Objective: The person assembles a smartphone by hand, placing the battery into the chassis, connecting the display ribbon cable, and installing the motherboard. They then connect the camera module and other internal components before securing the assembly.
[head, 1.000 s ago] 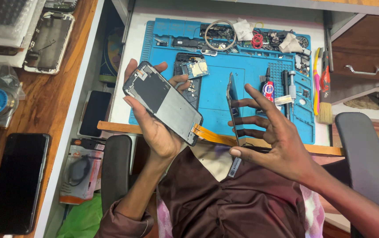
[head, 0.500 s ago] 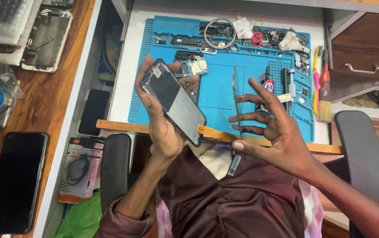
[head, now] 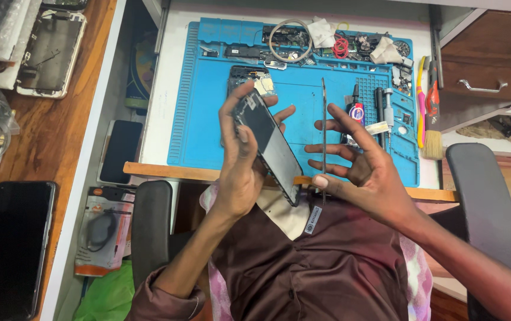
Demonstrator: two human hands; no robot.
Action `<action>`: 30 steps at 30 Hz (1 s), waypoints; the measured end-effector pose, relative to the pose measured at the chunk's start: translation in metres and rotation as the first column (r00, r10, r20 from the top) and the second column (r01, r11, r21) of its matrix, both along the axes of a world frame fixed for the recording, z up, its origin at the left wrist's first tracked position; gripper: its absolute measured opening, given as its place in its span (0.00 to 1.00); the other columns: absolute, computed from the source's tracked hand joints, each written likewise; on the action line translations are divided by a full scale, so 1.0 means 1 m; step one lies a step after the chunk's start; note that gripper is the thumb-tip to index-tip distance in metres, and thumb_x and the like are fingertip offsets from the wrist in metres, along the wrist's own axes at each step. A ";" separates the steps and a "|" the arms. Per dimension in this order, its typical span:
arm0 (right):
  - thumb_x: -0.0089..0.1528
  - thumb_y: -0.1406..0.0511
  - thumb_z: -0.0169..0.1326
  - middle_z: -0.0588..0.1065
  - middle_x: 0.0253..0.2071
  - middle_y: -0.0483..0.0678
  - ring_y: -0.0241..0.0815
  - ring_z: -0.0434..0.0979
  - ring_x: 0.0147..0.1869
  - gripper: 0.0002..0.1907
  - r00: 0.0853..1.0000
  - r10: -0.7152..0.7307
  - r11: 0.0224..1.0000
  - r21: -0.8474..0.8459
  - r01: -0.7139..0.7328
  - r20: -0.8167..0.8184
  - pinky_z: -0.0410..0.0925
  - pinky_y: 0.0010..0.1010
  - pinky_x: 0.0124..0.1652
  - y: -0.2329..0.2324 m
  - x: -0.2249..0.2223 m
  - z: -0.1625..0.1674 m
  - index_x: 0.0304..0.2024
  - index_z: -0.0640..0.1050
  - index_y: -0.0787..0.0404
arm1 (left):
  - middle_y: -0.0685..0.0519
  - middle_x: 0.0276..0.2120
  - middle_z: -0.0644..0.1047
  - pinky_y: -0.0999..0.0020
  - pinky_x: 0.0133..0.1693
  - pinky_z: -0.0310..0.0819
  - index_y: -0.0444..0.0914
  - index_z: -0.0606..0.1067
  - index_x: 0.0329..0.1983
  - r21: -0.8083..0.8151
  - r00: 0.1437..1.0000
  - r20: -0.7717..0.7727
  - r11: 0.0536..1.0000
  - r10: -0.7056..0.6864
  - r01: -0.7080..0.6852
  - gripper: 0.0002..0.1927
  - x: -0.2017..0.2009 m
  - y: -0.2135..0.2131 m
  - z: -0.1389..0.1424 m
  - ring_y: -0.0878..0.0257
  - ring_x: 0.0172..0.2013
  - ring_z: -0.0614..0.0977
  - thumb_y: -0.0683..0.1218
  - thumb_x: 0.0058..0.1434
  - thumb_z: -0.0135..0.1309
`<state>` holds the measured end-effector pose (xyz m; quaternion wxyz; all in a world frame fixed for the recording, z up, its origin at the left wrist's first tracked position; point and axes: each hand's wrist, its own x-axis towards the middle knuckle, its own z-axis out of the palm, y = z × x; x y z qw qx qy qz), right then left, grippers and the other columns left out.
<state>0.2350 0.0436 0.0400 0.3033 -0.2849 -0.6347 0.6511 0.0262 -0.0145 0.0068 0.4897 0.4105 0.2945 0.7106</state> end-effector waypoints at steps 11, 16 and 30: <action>0.55 0.76 0.62 0.59 0.70 0.52 0.47 0.69 0.70 0.52 0.999 -0.023 1.000 -0.019 0.024 0.031 0.75 0.42 0.60 -0.008 -0.006 -0.001 0.77 0.52 0.59 | 0.44 0.68 0.57 0.40 0.60 0.79 0.51 0.45 0.77 -0.072 0.971 0.210 0.988 -0.118 0.136 0.39 0.017 -0.004 -0.001 0.45 0.72 0.64 0.65 0.70 0.47; 0.55 0.76 0.64 0.59 0.70 0.50 0.46 0.69 0.70 0.52 0.998 -0.021 1.000 -0.001 0.021 0.054 0.74 0.40 0.58 -0.009 -0.007 -0.001 0.76 0.53 0.59 | 0.43 0.69 0.57 0.40 0.60 0.79 0.51 0.45 0.77 -0.079 0.968 0.221 0.987 -0.122 0.142 0.39 0.018 -0.003 -0.001 0.45 0.73 0.63 0.65 0.71 0.46; 0.53 0.70 0.67 0.62 0.66 0.49 0.44 0.72 0.68 0.51 0.978 -0.026 0.996 0.085 0.009 0.207 0.73 0.38 0.57 -0.013 -0.008 0.005 0.75 0.56 0.58 | 0.44 0.69 0.57 0.42 0.58 0.80 0.50 0.46 0.77 -0.060 0.962 0.233 0.986 -0.140 0.158 0.40 0.023 -0.004 -0.002 0.46 0.71 0.65 0.65 0.71 0.48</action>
